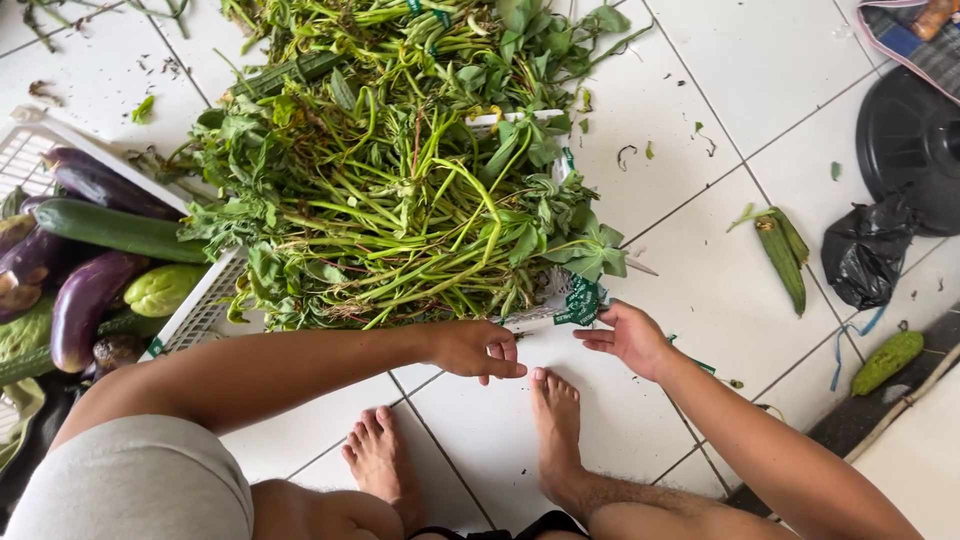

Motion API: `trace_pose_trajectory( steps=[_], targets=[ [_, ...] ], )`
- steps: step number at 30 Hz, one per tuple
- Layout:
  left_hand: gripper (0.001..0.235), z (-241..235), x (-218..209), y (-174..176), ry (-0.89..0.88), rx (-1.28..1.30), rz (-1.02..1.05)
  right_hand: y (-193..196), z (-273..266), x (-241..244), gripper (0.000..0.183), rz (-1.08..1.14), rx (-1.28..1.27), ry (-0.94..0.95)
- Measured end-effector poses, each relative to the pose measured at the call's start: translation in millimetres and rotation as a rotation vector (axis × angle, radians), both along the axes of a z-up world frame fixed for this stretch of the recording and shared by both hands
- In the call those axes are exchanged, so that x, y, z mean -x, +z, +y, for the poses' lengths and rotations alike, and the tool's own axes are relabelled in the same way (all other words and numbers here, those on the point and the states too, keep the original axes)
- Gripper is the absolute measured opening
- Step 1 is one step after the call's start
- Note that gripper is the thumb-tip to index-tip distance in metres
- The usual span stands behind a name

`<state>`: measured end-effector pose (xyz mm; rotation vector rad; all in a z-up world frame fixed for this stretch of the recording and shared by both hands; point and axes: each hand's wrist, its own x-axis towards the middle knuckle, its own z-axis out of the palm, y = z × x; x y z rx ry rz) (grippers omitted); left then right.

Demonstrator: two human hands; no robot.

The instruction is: The person sits on a tiled floor and uses scissors to cut the green plastic bands from bundles of leafy green vegetables. They remove the cut bands and place the trimmed vegetable bundles into a white plastic crate.

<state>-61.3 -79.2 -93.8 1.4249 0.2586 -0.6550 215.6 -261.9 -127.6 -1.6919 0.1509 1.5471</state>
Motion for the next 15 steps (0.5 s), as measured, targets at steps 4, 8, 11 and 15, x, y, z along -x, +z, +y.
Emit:
trace_pose_trajectory(
  steps=[4, 8, 11, 15],
  targets=[
    [0.055, 16.8, -4.7, 8.7, 0.004, -0.034, -0.048, 21.7, 5.8, -11.4, 0.031, -0.205, -0.031, 0.362],
    [0.048, 47.5, -12.3, 39.1, 0.134, -0.104, -0.116, 20.7, 8.1, -19.7, 0.032, -0.02, -0.084, 0.338],
    [0.049, 64.3, -11.7, 50.9, 0.218, -0.141, -0.146, -4.0, 4.2, -33.0, 0.041, 0.037, -0.118, 0.344],
    [0.046, 68.8, -2.4, 73.8, 0.276, -0.128, -0.173, -38.9, 7.0, -56.2, 0.068, -0.106, -0.026, 0.637]
  ],
)
